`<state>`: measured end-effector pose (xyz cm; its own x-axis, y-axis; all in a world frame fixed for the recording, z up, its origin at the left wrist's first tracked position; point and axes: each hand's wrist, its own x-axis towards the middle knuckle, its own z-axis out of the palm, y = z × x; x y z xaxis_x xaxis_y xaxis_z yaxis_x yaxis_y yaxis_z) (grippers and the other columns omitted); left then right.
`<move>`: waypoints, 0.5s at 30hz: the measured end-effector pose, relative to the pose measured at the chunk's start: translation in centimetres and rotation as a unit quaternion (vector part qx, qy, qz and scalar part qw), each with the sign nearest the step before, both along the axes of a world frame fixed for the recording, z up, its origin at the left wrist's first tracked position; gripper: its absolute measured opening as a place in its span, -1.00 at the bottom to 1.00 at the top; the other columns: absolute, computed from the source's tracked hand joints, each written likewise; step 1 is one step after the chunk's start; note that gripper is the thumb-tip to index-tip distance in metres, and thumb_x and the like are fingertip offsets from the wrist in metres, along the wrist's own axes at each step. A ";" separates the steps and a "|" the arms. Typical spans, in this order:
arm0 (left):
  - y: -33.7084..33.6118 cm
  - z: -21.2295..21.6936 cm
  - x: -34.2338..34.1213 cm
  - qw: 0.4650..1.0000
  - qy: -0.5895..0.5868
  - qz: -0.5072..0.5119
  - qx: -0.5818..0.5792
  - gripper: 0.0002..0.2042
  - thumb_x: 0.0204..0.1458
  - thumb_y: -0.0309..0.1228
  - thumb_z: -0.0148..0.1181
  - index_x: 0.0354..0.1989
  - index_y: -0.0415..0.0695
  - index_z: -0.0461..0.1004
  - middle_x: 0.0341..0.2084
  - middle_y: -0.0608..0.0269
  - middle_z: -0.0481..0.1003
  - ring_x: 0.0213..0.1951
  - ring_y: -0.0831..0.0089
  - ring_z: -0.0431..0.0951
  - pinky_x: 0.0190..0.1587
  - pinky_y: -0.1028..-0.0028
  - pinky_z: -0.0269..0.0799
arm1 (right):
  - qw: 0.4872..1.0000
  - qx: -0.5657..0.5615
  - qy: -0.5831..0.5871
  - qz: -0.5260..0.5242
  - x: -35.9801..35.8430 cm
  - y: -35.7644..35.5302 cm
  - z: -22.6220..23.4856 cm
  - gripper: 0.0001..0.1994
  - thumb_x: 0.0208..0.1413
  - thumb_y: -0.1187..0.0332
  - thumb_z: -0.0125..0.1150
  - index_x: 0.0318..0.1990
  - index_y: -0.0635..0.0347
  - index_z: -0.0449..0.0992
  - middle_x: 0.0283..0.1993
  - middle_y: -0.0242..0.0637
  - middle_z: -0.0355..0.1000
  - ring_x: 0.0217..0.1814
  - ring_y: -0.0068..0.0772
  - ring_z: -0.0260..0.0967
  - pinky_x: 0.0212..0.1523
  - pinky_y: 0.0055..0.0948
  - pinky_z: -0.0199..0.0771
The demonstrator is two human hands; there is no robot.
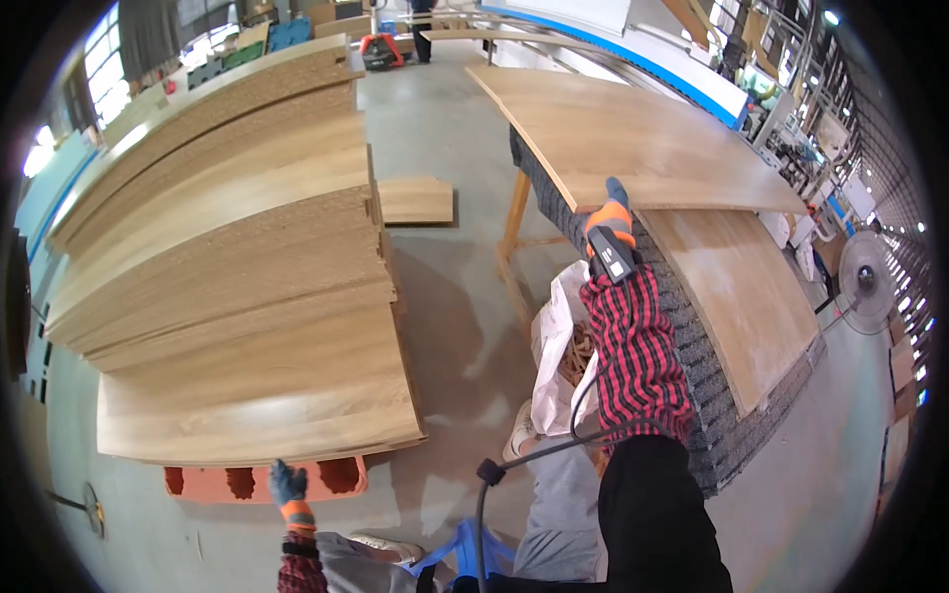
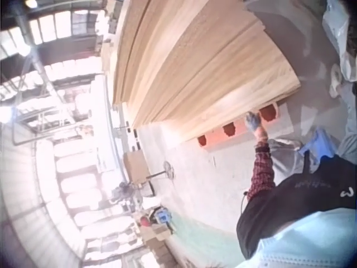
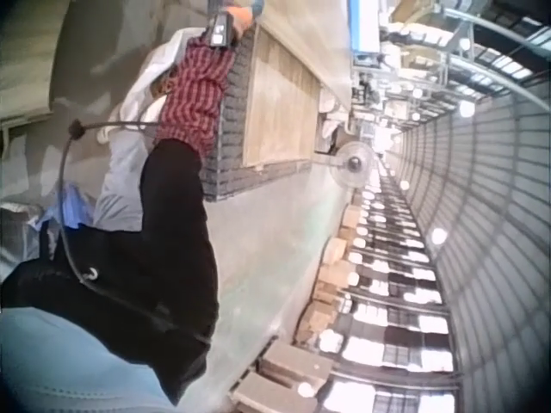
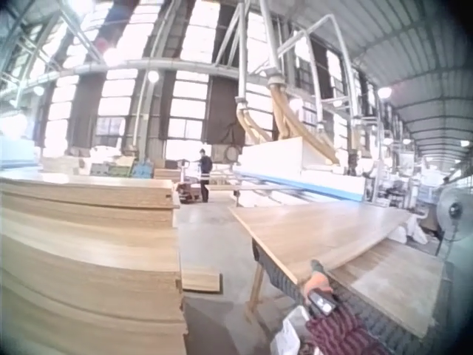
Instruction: Stack and organize large wooden boards in a furniture manufacturing facility.
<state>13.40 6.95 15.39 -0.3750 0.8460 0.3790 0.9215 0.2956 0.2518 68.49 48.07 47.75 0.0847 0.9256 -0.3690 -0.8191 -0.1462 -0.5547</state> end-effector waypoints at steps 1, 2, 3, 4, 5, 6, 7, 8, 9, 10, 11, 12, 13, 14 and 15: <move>0.3 0.2 2.2 0.992 -0.002 -0.080 0.101 -0.84 -0.13 -0.42 0.09 -0.42 -0.19 0.28 -0.62 0.33 0.27 -0.51 0.49 0.27 -0.45 0.44 0.24 | 1.000 0.007 -0.004 0.000 0.4 -0.5 -0.5 -0.62 0.03 0.17 -0.04 0.00 0.09 0.22 -0.19 -0.24 0.34 -0.16 -0.31 0.27 -0.04 -0.38 0.27; 0.3 0.7 3.8 0.991 -0.007 -0.080 0.109 -0.84 -0.13 -0.42 0.09 -0.42 -0.19 0.28 -0.62 0.33 0.27 -0.51 0.49 0.27 -0.45 0.44 0.24 | 0.980 0.124 -0.125 -0.094 1.0 -1.6 -2.2 -0.60 -0.02 0.14 0.04 -0.06 0.16 0.27 -0.16 -0.27 0.35 -0.14 -0.29 0.29 -0.10 -0.30 0.32; 1.2 1.5 5.9 0.919 -0.360 -0.032 0.156 -0.85 -0.12 -0.42 0.10 -0.39 -0.19 0.32 -0.57 0.29 0.31 -0.48 0.47 0.30 -0.41 0.45 0.26 | 0.921 0.242 -0.239 -0.189 2.3 -2.8 -2.8 -0.57 -0.07 0.12 0.12 -0.11 0.23 0.33 -0.12 -0.31 0.35 -0.13 -0.27 0.31 -0.17 -0.23 0.37; 1.5 2.3 8.1 0.727 -0.664 0.017 0.175 -0.85 -0.11 -0.42 0.10 -0.36 -0.19 0.37 -0.52 0.26 0.36 -0.45 0.45 0.33 -0.37 0.46 0.28 | 0.927 0.230 -0.248 -0.165 3.1 -4.6 -3.7 -0.58 -0.08 0.13 0.14 -0.10 0.19 0.34 -0.12 -0.32 0.36 -0.12 -0.32 0.31 -0.17 -0.28 0.37; 1.6 3.4 10.6 0.724 -0.666 0.014 0.178 -0.85 -0.11 -0.42 0.10 -0.36 -0.19 0.37 -0.52 0.26 0.36 -0.45 0.45 0.33 -0.37 0.46 0.28 | 0.932 0.213 -0.257 -0.140 3.8 -7.0 -4.9 -0.58 -0.09 0.14 0.17 -0.09 0.15 0.34 -0.12 -0.33 0.36 -0.11 -0.38 0.31 -0.17 -0.33 0.38; 1.3 4.6 12.7 0.758 -0.623 0.006 0.194 -0.85 -0.10 -0.44 0.09 -0.35 -0.20 0.36 -0.53 0.33 0.33 -0.46 0.52 0.27 -0.38 0.51 0.25 | 0.979 0.158 -0.032 -0.126 1.3 -10.7 -4.8 -0.56 -0.10 0.14 0.19 -0.06 0.11 0.34 -0.11 -0.33 0.36 -0.11 -0.42 0.31 -0.14 -0.37 0.37; 1.5 5.8 15.4 0.785 -0.583 -0.010 0.210 -0.85 -0.10 -0.46 0.08 -0.33 -0.20 0.35 -0.53 0.40 0.29 -0.47 0.60 0.21 -0.40 0.57 0.21 | 0.982 0.138 -0.006 -0.127 -0.6 -14.6 -5.2 -0.51 -0.12 0.12 0.21 -0.02 0.11 0.30 -0.07 -0.33 0.33 -0.07 -0.38 0.29 -0.08 -0.37 0.35; 1.5 6.1 17.9 0.801 -0.582 -0.057 0.129 -0.82 -0.10 -0.43 0.09 -0.31 -0.21 0.36 -0.51 0.36 0.32 -0.45 0.59 0.24 -0.37 0.54 0.24 | 0.981 0.105 -0.076 -0.147 -2.8 -18.7 -6.1 -0.46 -0.11 0.12 0.20 0.02 0.15 0.25 -0.04 -0.32 0.31 -0.04 -0.32 0.27 -0.06 -0.34 0.34; 1.8 6.5 20.8 0.810 -0.575 -0.104 0.048 -0.80 -0.09 -0.40 0.10 -0.29 -0.22 0.37 -0.48 0.32 0.34 -0.42 0.58 0.26 -0.35 0.52 0.26 | 0.989 0.083 -0.042 -0.117 -4.6 -21.7 -5.8 -0.45 -0.10 0.14 0.20 0.04 0.13 0.21 -0.02 -0.30 0.29 -0.03 -0.27 0.26 -0.06 -0.30 0.34; 2.2 9.0 24.8 0.834 -0.527 -0.162 -0.026 -0.68 -0.11 -0.35 0.13 -0.18 -0.24 0.36 -0.36 0.20 0.39 -0.29 0.52 0.34 -0.21 0.50 0.30 | 0.988 0.099 -0.033 -0.114 -6.4 -24.8 -6.0 -0.44 -0.10 0.11 0.19 0.04 0.14 0.19 -0.04 -0.26 0.29 -0.06 -0.24 0.28 -0.13 -0.26 0.39; 3.4 11.8 29.3 0.760 -0.598 -0.229 -0.115 -0.54 -0.19 -0.27 0.21 -0.12 -0.27 0.33 -0.21 0.08 0.39 -0.15 0.38 0.37 -0.07 0.44 0.27 | 0.987 0.115 -0.024 -0.110 -8.3 -27.5 -6.3 -0.42 -0.10 0.09 0.18 0.05 0.14 0.18 -0.05 -0.22 0.30 -0.09 -0.22 0.31 -0.20 -0.22 0.44; 3.6 11.9 33.5 0.749 -0.593 -0.280 -0.095 -0.41 -0.26 -0.21 0.26 -0.06 -0.29 0.26 -0.15 0.03 0.37 -0.11 0.34 0.37 -0.06 0.38 0.28 | 0.996 0.078 -0.013 -0.043 -10.7 -30.2 -6.5 -0.45 -0.09 0.07 0.16 0.02 0.14 0.20 -0.05 -0.21 0.30 -0.11 -0.21 0.32 -0.21 -0.22 0.45; 4.6 14.1 37.4 0.628 -0.668 -0.399 -0.006 -0.26 -0.35 -0.08 0.31 -0.01 -0.29 0.20 -0.11 0.03 0.34 -0.08 0.36 0.35 -0.06 0.35 0.27 | 0.999 0.048 -0.005 0.024 -12.4 -31.9 -6.1 -0.48 -0.07 0.06 0.13 0.00 0.15 0.22 -0.05 -0.20 0.30 -0.13 -0.20 0.33 -0.23 -0.22 0.46; 5.9 14.3 41.3 0.628 -0.666 -0.402 -0.005 -0.26 -0.35 -0.08 0.31 -0.01 -0.29 0.20 -0.11 0.03 0.34 -0.08 0.36 0.35 -0.06 0.35 0.27 | 0.997 0.007 0.001 0.078 -14.2 -33.7 -5.5 -0.47 -0.06 0.05 0.11 0.00 0.18 0.21 -0.04 -0.18 0.29 -0.14 -0.19 0.33 -0.20 -0.23 0.44; 7.5 12.6 44.1 0.675 -0.656 -0.335 0.037 -0.32 -0.25 -0.10 0.23 0.02 -0.26 0.19 -0.07 0.08 0.32 -0.05 0.38 0.32 -0.04 0.36 0.25 | 0.988 -0.040 0.013 0.149 -16.6 -35.8 -5.3 -0.47 -0.04 0.04 0.09 0.00 0.20 0.20 -0.03 -0.17 0.28 -0.14 -0.17 0.34 -0.17 -0.24 0.42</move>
